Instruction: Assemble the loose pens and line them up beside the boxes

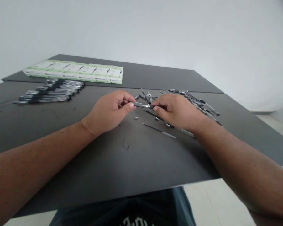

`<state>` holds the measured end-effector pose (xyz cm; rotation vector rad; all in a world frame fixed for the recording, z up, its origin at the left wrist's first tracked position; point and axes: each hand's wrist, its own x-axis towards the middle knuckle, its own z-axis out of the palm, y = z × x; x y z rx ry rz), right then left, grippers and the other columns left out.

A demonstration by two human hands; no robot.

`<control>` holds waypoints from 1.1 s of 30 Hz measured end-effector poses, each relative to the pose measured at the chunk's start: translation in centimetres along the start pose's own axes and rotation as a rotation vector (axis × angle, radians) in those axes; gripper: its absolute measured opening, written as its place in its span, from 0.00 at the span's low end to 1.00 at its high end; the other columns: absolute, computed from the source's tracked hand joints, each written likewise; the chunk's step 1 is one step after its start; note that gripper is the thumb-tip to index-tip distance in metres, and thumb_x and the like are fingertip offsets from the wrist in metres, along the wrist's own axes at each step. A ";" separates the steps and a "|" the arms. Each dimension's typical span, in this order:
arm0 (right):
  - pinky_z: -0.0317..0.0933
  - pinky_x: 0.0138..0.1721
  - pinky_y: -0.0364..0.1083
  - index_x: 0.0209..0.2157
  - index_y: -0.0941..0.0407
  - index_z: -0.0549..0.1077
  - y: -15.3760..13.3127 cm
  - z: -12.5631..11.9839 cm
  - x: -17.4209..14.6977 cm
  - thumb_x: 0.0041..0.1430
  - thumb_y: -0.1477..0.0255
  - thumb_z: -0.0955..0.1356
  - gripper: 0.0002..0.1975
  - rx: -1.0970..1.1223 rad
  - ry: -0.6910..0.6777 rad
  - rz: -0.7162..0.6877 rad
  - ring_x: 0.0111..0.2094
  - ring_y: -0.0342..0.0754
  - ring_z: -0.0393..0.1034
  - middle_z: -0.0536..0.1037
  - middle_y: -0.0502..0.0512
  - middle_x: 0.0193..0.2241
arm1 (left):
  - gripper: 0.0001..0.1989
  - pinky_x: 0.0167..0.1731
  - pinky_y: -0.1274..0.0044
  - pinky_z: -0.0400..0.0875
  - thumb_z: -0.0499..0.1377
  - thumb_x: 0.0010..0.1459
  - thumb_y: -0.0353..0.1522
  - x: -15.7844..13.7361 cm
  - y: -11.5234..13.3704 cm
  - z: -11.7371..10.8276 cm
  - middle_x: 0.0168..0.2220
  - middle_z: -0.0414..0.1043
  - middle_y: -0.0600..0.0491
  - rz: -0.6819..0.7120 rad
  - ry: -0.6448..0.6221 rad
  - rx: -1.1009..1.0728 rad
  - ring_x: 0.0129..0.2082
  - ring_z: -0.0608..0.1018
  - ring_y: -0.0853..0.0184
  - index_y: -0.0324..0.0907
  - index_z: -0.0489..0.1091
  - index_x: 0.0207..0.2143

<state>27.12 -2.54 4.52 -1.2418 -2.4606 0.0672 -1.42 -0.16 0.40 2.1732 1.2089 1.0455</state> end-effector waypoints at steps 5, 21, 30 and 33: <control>0.67 0.48 0.50 0.50 0.55 0.89 -0.3 0.3 -0.2 0.76 0.69 0.69 0.15 -0.008 0.005 -0.047 0.44 0.56 0.82 0.90 0.59 0.42 | 0.14 0.42 0.70 0.78 0.63 0.69 0.43 -0.2 0.8 -0.1 0.37 0.87 0.52 0.055 -0.017 0.088 0.36 0.85 0.61 0.47 0.84 0.47; 0.66 0.45 0.49 0.55 0.54 0.88 -0.7 0.5 -0.3 0.79 0.69 0.70 0.14 -0.008 -0.060 -0.064 0.43 0.55 0.80 0.90 0.59 0.44 | 0.15 0.42 0.71 0.76 0.62 0.69 0.45 -0.2 0.9 0.1 0.38 0.88 0.53 0.108 -0.131 0.172 0.38 0.86 0.61 0.48 0.83 0.47; 0.67 0.48 0.49 0.53 0.56 0.89 -0.7 1.0 -0.3 0.78 0.71 0.69 0.14 0.000 -0.027 -0.107 0.45 0.56 0.82 0.91 0.60 0.45 | 0.14 0.40 0.71 0.74 0.64 0.66 0.46 -0.2 1.3 -0.1 0.36 0.87 0.54 0.046 -0.153 0.156 0.35 0.84 0.62 0.47 0.83 0.44; 0.66 0.47 0.49 0.53 0.56 0.89 -0.8 0.9 -0.2 0.78 0.71 0.69 0.15 -0.008 -0.034 -0.110 0.44 0.55 0.81 0.90 0.60 0.44 | 0.14 0.40 0.71 0.74 0.64 0.66 0.45 -0.2 1.3 0.0 0.35 0.87 0.54 0.037 -0.160 0.148 0.35 0.84 0.62 0.48 0.83 0.44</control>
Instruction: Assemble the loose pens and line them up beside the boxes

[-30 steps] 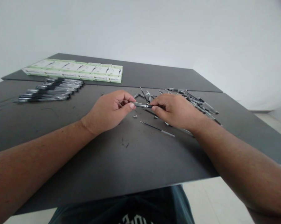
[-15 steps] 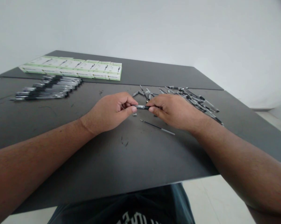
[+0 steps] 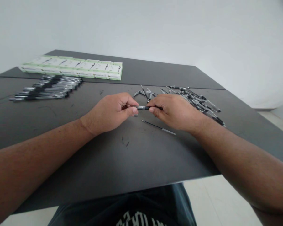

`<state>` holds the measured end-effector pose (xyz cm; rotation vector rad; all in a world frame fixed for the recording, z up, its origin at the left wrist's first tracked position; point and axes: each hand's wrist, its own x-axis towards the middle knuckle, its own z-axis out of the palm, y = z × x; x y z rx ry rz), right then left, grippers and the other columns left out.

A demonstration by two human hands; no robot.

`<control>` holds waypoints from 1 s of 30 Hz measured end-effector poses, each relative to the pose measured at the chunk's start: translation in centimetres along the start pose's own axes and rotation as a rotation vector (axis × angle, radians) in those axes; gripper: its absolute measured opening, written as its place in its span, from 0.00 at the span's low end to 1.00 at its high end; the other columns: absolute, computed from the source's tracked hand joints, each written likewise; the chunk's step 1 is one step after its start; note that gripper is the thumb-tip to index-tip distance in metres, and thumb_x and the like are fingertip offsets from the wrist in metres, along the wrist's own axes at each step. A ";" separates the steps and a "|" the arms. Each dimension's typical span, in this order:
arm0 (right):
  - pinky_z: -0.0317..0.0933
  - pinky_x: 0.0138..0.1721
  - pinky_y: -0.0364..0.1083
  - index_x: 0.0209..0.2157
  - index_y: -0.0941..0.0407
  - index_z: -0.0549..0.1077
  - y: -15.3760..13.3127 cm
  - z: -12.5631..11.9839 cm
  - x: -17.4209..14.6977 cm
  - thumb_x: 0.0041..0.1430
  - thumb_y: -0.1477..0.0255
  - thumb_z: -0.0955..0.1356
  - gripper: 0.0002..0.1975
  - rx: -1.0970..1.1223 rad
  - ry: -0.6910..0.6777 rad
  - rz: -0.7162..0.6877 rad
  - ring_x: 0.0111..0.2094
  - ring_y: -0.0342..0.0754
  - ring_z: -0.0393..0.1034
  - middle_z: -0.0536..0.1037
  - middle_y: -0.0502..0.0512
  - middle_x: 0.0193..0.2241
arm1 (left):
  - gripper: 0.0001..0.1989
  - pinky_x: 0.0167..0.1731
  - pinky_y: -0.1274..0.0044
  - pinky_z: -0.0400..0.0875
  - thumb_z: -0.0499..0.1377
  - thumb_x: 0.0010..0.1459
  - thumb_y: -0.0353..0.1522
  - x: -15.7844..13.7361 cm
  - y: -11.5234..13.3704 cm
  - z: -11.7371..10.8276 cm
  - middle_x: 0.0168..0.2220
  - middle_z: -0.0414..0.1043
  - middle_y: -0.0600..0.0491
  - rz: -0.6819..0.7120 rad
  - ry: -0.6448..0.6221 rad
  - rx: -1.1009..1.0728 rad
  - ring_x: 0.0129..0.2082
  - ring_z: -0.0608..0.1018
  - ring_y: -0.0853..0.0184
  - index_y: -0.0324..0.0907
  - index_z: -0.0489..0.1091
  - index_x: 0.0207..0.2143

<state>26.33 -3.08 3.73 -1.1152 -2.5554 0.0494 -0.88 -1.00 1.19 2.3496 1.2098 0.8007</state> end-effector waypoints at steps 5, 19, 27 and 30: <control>0.65 0.47 0.49 0.51 0.56 0.89 -0.1 0.0 0.0 0.78 0.71 0.69 0.15 0.012 0.004 0.009 0.43 0.55 0.80 0.90 0.60 0.42 | 0.13 0.42 0.70 0.76 0.64 0.66 0.45 -0.1 -0.1 0.0 0.34 0.87 0.55 0.003 0.005 -0.003 0.36 0.85 0.61 0.48 0.82 0.44; 0.65 0.47 0.49 0.51 0.56 0.89 -0.2 0.1 0.1 0.78 0.71 0.68 0.15 0.017 -0.011 0.003 0.43 0.55 0.79 0.89 0.60 0.42 | 0.09 0.41 0.69 0.78 0.66 0.65 0.42 0.0 -0.1 -0.1 0.35 0.88 0.55 0.006 -0.007 -0.018 0.37 0.86 0.60 0.50 0.83 0.43; 0.67 0.50 0.50 0.52 0.55 0.88 -0.4 0.4 0.2 0.78 0.71 0.69 0.14 0.037 -0.048 0.029 0.46 0.56 0.81 0.90 0.60 0.45 | 0.13 0.39 0.71 0.74 0.62 0.68 0.44 -0.1 -0.4 -0.1 0.35 0.86 0.54 0.084 -0.003 0.062 0.35 0.85 0.62 0.48 0.83 0.45; 0.68 0.53 0.51 0.53 0.55 0.88 -0.5 0.4 0.3 0.78 0.71 0.69 0.14 0.056 -0.059 0.017 0.49 0.57 0.82 0.91 0.60 0.46 | 0.15 0.45 0.69 0.79 0.61 0.69 0.42 -0.1 -0.1 0.0 0.42 0.88 0.50 0.142 -0.026 0.073 0.40 0.87 0.59 0.48 0.83 0.50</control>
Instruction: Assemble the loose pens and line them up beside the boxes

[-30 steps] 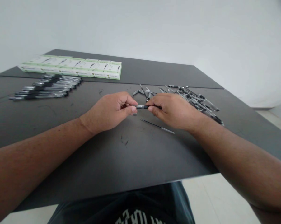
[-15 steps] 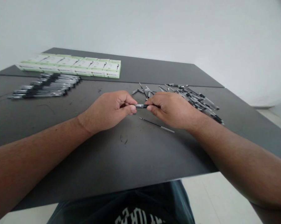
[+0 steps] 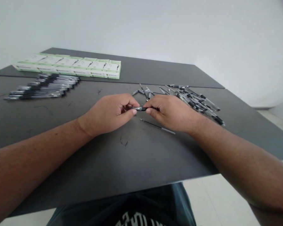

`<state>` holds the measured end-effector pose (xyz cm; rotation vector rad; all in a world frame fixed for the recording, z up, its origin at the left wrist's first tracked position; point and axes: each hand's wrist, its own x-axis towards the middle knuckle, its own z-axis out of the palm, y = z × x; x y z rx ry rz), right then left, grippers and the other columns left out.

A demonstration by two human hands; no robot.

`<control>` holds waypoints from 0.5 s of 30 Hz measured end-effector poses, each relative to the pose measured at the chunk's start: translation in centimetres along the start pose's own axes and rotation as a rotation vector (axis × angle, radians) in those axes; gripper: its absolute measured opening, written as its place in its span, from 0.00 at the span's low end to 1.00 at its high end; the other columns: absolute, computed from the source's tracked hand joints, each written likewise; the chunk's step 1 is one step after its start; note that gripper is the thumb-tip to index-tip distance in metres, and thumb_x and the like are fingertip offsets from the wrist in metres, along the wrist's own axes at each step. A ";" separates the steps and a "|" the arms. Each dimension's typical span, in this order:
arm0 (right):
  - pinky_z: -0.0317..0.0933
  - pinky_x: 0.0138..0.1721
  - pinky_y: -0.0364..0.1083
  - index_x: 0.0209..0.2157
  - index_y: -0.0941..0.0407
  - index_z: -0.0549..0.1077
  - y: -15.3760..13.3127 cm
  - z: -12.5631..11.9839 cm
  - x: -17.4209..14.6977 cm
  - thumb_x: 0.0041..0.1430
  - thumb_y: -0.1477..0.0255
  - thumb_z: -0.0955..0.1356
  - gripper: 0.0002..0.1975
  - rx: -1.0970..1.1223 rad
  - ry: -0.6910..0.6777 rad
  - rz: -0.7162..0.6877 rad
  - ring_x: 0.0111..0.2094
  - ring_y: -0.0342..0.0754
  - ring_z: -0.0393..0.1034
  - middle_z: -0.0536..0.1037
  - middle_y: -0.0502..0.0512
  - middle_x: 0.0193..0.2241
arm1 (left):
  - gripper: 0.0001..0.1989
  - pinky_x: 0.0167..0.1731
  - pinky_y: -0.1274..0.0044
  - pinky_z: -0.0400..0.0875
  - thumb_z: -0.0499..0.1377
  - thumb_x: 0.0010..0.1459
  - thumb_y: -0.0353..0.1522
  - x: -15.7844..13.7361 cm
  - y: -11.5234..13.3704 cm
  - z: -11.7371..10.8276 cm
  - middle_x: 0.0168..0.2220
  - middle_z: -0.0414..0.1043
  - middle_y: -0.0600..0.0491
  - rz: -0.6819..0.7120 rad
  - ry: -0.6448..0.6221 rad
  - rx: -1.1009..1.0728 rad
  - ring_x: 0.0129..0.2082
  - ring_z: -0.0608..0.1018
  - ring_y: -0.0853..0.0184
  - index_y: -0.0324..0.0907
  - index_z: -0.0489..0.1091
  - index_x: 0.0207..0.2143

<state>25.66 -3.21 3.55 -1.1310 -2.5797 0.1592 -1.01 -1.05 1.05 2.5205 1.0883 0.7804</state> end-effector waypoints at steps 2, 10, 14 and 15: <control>0.68 0.53 0.51 0.54 0.55 0.88 -0.1 0.0 0.0 0.78 0.72 0.68 0.15 0.013 -0.006 -0.006 0.50 0.57 0.83 0.91 0.60 0.48 | 0.17 0.52 0.67 0.81 0.60 0.69 0.39 0.0 0.2 0.0 0.48 0.89 0.48 0.059 -0.018 0.022 0.45 0.88 0.57 0.48 0.83 0.54; 0.69 0.49 0.49 0.56 0.53 0.85 -0.3 -0.1 -0.3 0.74 0.72 0.71 0.14 0.091 0.025 0.060 0.46 0.54 0.84 0.91 0.57 0.48 | 0.19 0.60 0.66 0.78 0.56 0.73 0.42 0.0 0.3 -0.4 0.53 0.90 0.49 0.081 -0.057 0.128 0.55 0.88 0.54 0.50 0.85 0.55; 0.68 0.45 0.48 0.50 0.52 0.83 0.0 -0.1 -0.5 0.68 0.72 0.75 0.10 0.117 0.099 0.075 0.42 0.52 0.82 0.90 0.54 0.42 | 0.22 0.55 0.69 0.79 0.55 0.74 0.45 0.0 -0.1 -0.4 0.50 0.91 0.49 0.033 -0.018 0.156 0.51 0.89 0.55 0.50 0.86 0.55; 0.67 0.44 0.48 0.49 0.52 0.83 0.1 -0.1 -0.5 0.68 0.73 0.75 0.09 0.113 0.113 0.069 0.41 0.52 0.82 0.89 0.53 0.42 | 0.22 0.55 0.69 0.79 0.55 0.74 0.45 0.1 -0.2 -0.4 0.50 0.91 0.49 0.027 -0.011 0.156 0.51 0.89 0.55 0.50 0.87 0.54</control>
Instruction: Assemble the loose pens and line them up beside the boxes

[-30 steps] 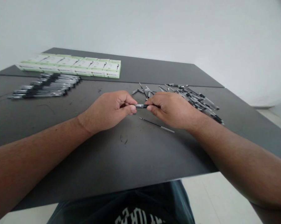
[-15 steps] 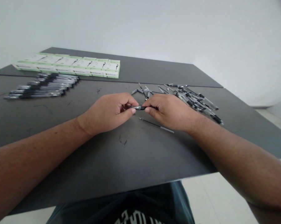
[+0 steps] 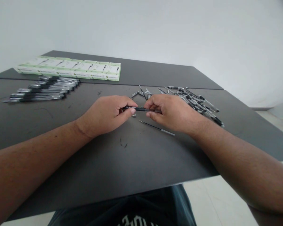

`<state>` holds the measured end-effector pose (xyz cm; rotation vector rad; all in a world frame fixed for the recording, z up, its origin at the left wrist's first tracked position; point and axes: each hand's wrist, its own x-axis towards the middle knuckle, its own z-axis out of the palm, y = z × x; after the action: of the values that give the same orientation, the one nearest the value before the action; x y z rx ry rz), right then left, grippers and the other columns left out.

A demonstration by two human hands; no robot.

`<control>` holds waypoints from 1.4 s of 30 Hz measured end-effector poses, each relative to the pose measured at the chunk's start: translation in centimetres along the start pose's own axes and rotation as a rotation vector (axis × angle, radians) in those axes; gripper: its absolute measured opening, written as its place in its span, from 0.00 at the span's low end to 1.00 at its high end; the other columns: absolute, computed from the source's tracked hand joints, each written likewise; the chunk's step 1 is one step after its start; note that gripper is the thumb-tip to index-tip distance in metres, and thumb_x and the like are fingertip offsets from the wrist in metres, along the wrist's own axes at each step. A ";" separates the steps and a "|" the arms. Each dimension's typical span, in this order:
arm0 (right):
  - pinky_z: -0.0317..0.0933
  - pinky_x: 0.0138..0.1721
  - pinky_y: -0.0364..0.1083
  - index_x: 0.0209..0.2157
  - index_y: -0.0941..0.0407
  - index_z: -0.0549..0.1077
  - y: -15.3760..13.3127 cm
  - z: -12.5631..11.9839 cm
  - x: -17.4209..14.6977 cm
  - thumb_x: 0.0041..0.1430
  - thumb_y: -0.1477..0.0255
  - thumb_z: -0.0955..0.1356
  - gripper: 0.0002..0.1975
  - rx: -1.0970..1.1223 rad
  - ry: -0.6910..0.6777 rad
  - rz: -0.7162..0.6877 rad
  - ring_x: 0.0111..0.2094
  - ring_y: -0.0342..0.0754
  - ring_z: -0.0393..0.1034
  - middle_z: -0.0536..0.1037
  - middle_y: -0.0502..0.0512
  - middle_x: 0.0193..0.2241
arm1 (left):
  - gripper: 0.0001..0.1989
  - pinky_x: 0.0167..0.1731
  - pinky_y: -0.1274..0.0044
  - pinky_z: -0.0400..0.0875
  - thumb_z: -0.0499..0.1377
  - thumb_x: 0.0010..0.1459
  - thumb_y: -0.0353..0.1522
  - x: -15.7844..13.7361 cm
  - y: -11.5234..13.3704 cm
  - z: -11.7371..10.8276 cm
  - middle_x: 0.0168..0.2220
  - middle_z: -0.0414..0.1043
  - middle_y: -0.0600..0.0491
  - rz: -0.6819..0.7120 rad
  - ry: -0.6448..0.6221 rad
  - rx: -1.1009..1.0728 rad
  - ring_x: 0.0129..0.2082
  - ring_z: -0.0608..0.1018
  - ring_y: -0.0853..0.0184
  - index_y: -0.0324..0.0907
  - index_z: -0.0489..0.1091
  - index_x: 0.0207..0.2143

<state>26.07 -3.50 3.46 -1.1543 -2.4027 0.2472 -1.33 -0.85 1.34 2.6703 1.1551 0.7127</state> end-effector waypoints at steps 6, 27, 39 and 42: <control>0.62 0.40 0.47 0.46 0.52 0.84 -0.4 -0.3 0.2 0.72 0.72 0.72 0.06 -0.059 -0.048 0.003 0.37 0.50 0.77 0.87 0.52 0.37 | 0.20 0.59 0.68 0.79 0.57 0.72 0.43 0.0 0.1 0.0 0.52 0.91 0.49 0.016 -0.005 -0.019 0.53 0.89 0.55 0.51 0.86 0.55; 0.61 0.40 0.47 0.48 0.53 0.83 -0.8 -0.4 0.0 0.74 0.69 0.71 0.07 -0.029 -0.027 0.022 0.35 0.50 0.76 0.86 0.52 0.35 | 0.19 0.59 0.68 0.79 0.58 0.72 0.42 -0.1 0.1 0.0 0.53 0.90 0.49 0.038 0.017 -0.017 0.54 0.89 0.54 0.51 0.86 0.54; 0.60 0.40 0.48 0.48 0.54 0.85 -1.1 -0.5 0.2 0.76 0.69 0.70 0.10 -0.061 -0.066 0.031 0.33 0.50 0.75 0.86 0.52 0.34 | 0.19 0.60 0.69 0.80 0.58 0.74 0.40 -0.1 -0.1 0.1 0.53 0.90 0.49 0.076 0.034 0.035 0.54 0.89 0.56 0.48 0.85 0.58; 0.61 0.40 0.48 0.49 0.54 0.85 -1.1 -0.5 0.1 0.77 0.68 0.69 0.11 -0.053 -0.070 0.033 0.34 0.50 0.75 0.86 0.53 0.35 | 0.19 0.59 0.69 0.80 0.58 0.74 0.40 -0.1 -0.1 0.1 0.52 0.90 0.49 0.071 0.026 0.051 0.54 0.89 0.56 0.49 0.85 0.58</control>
<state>25.53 -4.11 4.30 -1.2289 -2.4661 0.2395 -1.44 -0.87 1.20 2.7648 1.1048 0.7403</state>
